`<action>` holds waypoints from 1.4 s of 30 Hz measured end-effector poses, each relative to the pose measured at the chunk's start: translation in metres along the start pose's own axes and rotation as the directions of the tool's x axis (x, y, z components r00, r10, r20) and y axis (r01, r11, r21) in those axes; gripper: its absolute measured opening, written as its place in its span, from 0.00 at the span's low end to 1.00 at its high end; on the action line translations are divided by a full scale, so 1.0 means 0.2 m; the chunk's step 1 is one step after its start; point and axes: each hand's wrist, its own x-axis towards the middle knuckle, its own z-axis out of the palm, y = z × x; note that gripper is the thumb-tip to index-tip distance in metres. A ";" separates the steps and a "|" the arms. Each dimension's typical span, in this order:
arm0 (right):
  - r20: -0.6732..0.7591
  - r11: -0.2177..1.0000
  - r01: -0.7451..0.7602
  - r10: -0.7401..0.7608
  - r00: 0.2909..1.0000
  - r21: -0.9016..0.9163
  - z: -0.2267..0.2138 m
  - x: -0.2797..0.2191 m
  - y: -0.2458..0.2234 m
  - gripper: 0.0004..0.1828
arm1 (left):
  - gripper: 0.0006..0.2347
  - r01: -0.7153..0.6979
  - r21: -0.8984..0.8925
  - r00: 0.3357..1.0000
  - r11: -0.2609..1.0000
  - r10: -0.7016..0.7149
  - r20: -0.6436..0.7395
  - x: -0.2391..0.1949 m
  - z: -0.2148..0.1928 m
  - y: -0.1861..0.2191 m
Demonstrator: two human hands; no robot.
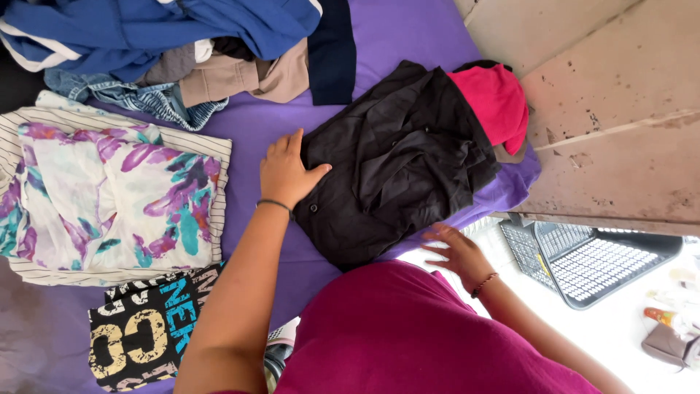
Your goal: The person folds a black button-up shirt on a purple surface, smoothing and aligning the fabric before folding it into a compact rectangle. They then pick up a pair of blue shorts, turn them inside out, and fold them neatly.
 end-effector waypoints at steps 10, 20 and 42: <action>-0.150 0.983 -0.112 0.134 0.980 0.146 0.31 0.34 0.35 0.22 | 0.30 0.274 -0.284 0.830 0.919 -0.077 0.553 0.10 -0.11 0.04; -0.227 0.788 0.191 -0.067 0.972 0.585 0.38 0.12 -0.26 0.22 | 0.17 0.492 -0.768 0.856 0.410 -0.065 0.513 -0.26 -0.26 -0.08; 0.267 0.995 0.032 -0.006 0.964 -0.093 0.30 0.53 -0.12 0.44 | 0.28 0.538 -0.785 0.777 0.308 -0.543 0.319 -0.86 0.07 -0.05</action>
